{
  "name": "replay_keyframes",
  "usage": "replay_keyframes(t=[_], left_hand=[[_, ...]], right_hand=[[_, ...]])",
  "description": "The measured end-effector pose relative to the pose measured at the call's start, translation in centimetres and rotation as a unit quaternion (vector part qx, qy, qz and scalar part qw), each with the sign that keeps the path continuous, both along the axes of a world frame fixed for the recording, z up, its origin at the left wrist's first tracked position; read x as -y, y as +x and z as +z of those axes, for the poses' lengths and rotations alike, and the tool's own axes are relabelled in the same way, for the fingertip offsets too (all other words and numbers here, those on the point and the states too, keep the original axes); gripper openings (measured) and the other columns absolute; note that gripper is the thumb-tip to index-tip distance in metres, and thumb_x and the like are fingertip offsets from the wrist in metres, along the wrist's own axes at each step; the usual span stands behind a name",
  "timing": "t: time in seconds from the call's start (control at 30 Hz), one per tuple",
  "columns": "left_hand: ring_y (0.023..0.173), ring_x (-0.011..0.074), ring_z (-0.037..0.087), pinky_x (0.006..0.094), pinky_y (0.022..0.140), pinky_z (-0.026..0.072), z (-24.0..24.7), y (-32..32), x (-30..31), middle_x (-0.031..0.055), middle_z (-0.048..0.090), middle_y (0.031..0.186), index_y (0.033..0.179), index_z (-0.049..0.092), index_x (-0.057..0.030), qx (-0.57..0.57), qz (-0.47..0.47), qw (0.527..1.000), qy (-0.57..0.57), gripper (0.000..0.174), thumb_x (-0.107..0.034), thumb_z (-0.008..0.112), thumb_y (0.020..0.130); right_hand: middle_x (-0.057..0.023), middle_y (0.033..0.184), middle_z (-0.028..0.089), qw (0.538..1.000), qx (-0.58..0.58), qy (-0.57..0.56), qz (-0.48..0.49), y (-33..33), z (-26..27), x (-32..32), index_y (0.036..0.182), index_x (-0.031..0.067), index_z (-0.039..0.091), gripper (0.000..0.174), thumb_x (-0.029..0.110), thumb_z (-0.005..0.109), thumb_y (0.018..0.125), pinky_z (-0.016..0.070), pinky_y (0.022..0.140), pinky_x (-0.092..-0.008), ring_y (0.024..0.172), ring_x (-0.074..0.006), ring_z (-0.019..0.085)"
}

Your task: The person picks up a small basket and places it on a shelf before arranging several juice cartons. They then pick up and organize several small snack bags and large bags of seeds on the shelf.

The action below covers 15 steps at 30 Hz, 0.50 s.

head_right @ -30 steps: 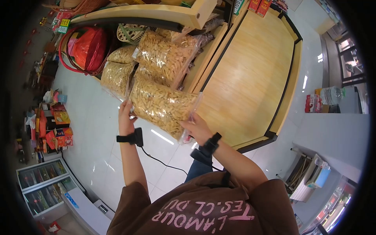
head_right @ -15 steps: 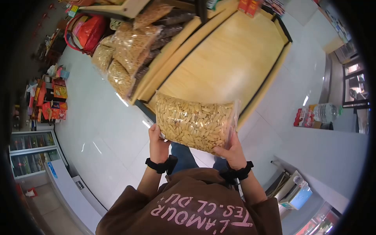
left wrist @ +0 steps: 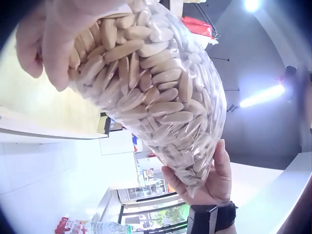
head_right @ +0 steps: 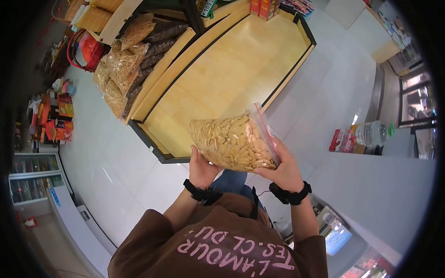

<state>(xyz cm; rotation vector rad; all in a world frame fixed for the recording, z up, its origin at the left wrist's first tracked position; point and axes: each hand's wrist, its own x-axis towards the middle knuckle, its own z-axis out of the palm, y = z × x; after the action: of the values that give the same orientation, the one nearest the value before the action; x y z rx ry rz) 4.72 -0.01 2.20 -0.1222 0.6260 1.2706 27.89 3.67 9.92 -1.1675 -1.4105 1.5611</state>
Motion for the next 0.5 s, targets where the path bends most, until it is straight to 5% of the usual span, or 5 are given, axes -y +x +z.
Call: replay_keyframes(t=[0.27, 0.5], left_hand=[[0.13, 0.0313, 0.027, 0.0543, 0.102, 0.0256, -2.0, 7.5, -10.5, 0.0102, 0.024, 0.144, 0.14, 0.021, -0.0137, 0.158, 0.039, 0.983, 0.08, 0.094, -0.078, 0.033, 0.072], [0.127, 0.0317, 0.031, 0.0508, 0.103, 0.0262, -2.8, 13.4, -22.7, 0.0116, 0.032, 0.14, 0.137, 0.029, -0.0119, 0.161, 0.118, 0.978, 0.053, 0.091, -0.077, 0.035, 0.073]], right_hand=[[-0.0141, 0.127, 0.047, 0.943, 0.194, 0.188, 0.197, 4.0, 2.8, -15.1, 0.125, 0.0064, 0.046, 0.073, 0.007, 0.074, 0.057, 0.0383, 0.096, -0.0324, 0.116, -0.0287, 0.047], [-0.0116, 0.128, 0.047, 0.882, 0.244, 0.256, 0.311, 7.2, 5.2, -28.8, 0.122, 0.0093, 0.048, 0.068, 0.01, 0.073, 0.059, 0.0444, 0.09, -0.035, 0.11, -0.0314, 0.05]])
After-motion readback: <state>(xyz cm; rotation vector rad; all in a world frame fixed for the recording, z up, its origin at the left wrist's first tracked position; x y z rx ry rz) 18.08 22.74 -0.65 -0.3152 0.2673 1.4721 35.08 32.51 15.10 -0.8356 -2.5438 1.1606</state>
